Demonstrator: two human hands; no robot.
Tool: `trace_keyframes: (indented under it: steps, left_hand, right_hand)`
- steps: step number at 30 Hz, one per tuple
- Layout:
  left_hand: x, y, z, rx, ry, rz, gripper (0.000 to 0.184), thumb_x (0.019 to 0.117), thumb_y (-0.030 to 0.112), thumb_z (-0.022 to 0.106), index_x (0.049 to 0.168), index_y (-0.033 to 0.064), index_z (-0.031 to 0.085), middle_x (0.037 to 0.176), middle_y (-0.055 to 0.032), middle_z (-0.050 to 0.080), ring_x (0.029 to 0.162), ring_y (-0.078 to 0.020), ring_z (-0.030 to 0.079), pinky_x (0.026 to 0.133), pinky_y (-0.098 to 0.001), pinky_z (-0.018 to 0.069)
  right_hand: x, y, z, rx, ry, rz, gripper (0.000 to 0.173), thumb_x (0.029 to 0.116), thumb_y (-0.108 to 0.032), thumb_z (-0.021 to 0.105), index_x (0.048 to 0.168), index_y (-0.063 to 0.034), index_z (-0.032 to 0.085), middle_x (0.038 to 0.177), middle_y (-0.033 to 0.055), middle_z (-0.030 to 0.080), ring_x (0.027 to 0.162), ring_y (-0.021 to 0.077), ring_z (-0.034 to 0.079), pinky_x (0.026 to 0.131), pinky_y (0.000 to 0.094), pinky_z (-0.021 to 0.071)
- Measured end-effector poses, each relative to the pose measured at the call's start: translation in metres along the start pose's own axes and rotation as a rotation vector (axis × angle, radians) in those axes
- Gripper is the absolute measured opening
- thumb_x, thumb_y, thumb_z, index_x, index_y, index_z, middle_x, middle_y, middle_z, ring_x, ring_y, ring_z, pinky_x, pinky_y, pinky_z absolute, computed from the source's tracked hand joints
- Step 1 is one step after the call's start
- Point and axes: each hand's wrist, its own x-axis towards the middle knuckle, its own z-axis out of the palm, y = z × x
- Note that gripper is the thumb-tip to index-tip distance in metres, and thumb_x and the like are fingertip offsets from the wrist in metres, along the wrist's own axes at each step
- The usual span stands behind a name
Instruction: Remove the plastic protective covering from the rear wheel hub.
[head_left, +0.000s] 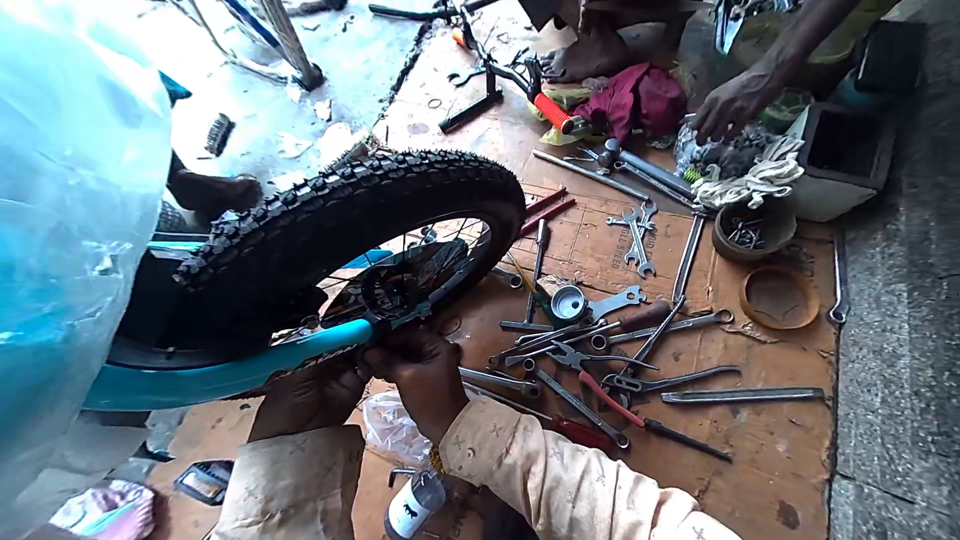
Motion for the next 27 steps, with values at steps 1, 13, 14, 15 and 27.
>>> trace_keyframes:
  steps: [1, 13, 14, 15, 27]
  left_hand:
    - [0.004, 0.0, -0.003, 0.012, -0.022, 0.0, 0.022, 0.0983, -0.007, 0.045, 0.096, 0.0065, 0.062, 0.085, -0.0066, 0.071, 0.072, -0.0147, 0.071, 0.067, -0.029, 0.062]
    - [0.008, 0.006, -0.012, 0.085, -0.082, -0.033, 0.022, 0.0981, -0.009, 0.047, 0.095, 0.0042, 0.064, 0.085, -0.0085, 0.073, 0.072, -0.0153, 0.072, 0.068, -0.0283, 0.0627]
    - [0.01, 0.006, -0.017, 0.065, -0.116, -0.038, 0.023, 0.097, -0.008, 0.046, 0.096, 0.0028, 0.066, 0.087, -0.0101, 0.074, 0.074, -0.0166, 0.073, 0.07, -0.0291, 0.0632]
    - [0.007, 0.008, -0.014, 0.057, -0.107, -0.05, 0.023, 0.0992, -0.007, 0.045, 0.095, 0.003, 0.065, 0.087, -0.0102, 0.073, 0.074, -0.0171, 0.073, 0.069, -0.0295, 0.0632]
    - [0.018, -0.013, -0.025, -0.022, -0.286, 0.093, 0.023, 0.0904, -0.009, 0.054, 0.104, 0.0022, 0.068, 0.1, -0.0136, 0.073, 0.089, -0.0219, 0.073, 0.083, -0.0385, 0.0617]
  right_hand:
    - [0.0, -0.001, 0.001, 0.018, 0.003, -0.003, 0.007, 0.0905, -0.001, 0.074, 0.096, 0.0027, 0.073, 0.083, 0.0083, 0.072, 0.074, 0.0109, 0.067, 0.073, 0.0285, 0.0583]
    - [-0.001, -0.004, 0.001, 0.079, -0.002, 0.046, 0.008, 0.0898, 0.003, 0.073, 0.097, 0.0045, 0.072, 0.082, 0.0078, 0.071, 0.072, 0.0094, 0.066, 0.071, 0.0258, 0.0575]
    - [0.0, -0.002, 0.001, 0.063, -0.009, 0.057, 0.008, 0.0898, 0.002, 0.073, 0.098, 0.004, 0.072, 0.083, 0.0078, 0.071, 0.073, 0.0097, 0.066, 0.071, 0.0262, 0.0576]
    - [0.001, -0.002, 0.0, 0.051, -0.012, 0.063, 0.008, 0.09, 0.002, 0.073, 0.098, 0.0033, 0.072, 0.083, 0.0074, 0.072, 0.073, 0.0096, 0.066, 0.071, 0.0263, 0.0576]
    - [0.002, 0.007, -0.008, -0.005, -0.079, -0.049, 0.008, 0.0918, -0.001, 0.072, 0.099, -0.0017, 0.075, 0.085, 0.0054, 0.073, 0.075, 0.0095, 0.068, 0.073, 0.0281, 0.0598]
